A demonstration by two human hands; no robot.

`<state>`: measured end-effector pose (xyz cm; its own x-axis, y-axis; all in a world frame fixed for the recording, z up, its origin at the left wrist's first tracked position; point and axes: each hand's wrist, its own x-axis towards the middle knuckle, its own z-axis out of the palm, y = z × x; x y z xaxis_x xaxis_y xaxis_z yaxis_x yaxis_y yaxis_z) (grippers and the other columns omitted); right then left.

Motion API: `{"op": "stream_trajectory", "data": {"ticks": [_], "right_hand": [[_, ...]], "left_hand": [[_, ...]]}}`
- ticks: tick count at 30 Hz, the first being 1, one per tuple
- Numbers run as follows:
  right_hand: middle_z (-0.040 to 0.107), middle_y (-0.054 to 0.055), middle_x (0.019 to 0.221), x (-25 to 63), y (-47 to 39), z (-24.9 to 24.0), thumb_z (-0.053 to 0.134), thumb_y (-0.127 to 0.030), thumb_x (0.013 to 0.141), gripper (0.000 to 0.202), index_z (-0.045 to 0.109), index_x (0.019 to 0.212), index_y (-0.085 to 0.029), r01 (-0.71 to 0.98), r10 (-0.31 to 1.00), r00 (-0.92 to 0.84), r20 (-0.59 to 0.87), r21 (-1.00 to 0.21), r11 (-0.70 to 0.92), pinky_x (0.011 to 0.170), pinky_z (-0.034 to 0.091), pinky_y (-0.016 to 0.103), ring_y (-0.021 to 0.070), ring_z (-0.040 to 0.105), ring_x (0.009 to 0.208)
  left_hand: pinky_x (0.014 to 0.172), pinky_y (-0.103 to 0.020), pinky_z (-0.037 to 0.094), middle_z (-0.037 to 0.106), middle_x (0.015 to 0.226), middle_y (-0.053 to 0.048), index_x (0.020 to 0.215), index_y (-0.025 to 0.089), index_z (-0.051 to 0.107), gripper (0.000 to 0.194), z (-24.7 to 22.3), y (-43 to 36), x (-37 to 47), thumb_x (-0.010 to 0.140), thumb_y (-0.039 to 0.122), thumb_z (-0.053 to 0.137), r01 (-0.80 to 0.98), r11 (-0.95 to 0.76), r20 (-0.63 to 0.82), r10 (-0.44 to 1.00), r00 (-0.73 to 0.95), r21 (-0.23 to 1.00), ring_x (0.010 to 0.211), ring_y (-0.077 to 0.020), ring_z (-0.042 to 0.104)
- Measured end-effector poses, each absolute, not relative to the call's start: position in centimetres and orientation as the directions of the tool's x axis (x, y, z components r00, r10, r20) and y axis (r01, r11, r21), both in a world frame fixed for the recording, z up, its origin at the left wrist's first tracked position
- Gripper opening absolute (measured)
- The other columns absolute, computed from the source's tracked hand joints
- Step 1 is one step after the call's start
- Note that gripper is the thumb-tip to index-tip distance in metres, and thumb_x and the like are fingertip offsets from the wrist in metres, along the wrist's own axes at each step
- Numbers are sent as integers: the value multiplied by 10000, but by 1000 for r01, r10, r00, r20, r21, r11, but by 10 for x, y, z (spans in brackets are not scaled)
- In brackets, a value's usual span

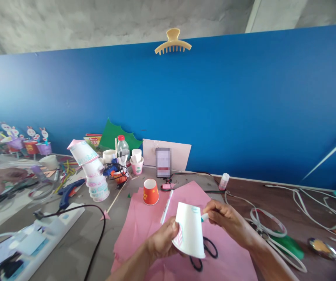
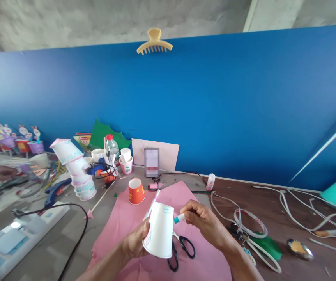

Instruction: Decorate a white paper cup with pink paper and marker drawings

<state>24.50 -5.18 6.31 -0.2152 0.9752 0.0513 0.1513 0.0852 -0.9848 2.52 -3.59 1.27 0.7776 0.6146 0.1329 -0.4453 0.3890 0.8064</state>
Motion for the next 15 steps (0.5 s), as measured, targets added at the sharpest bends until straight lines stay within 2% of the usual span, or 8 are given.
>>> {"op": "stream_trajectory", "data": {"ticks": [4, 7, 11, 15], "right_hand": [[510, -17, 715, 249, -53, 63, 642, -473, 853, 275, 658, 792, -205, 161, 962, -246, 122, -973, 165, 644, 351, 278, 142, 428, 670], [505, -21, 704, 247, -52, 64, 659, -505, 830, 306, 644, 795, -201, 127, 964, -250, 96, -983, 131, 626, 353, 272, 138, 431, 652], [480, -32, 642, 241, -51, 69, 578, -650, 818, 471, 627, 843, -182, 168, 966, -258, 5, -985, 49, 573, 324, 265, 127, 387, 583], [424, -39, 581, 233, -51, 63, 466, -709, 838, 557, 520, 635, -193, 178, 974, -229, -2, -983, 40, 544, 291, 266, 120, 343, 545]], "left_hand": [[535, -212, 451, 562, 659, -31, 1017, 108, 674, 767, 18, -36, 24, 603, 752, 698, -451, 415, 120, 617, 778, 790, 569, -120, 542], [542, -215, 441, 543, 653, -25, 973, 107, 686, 746, 24, -38, 22, 608, 758, 689, -434, 392, 118, 618, 778, 811, 563, -110, 510], [563, -200, 402, 539, 682, -34, 918, 99, 713, 706, 38, -41, 17, 672, 756, 638, -409, 243, 164, 653, 740, 879, 575, -93, 468], [589, -223, 385, 551, 686, -52, 921, 76, 723, 732, 53, -42, 13, 710, 763, 589, -326, 39, 241, 592, 769, 945, 606, -121, 470]]}}
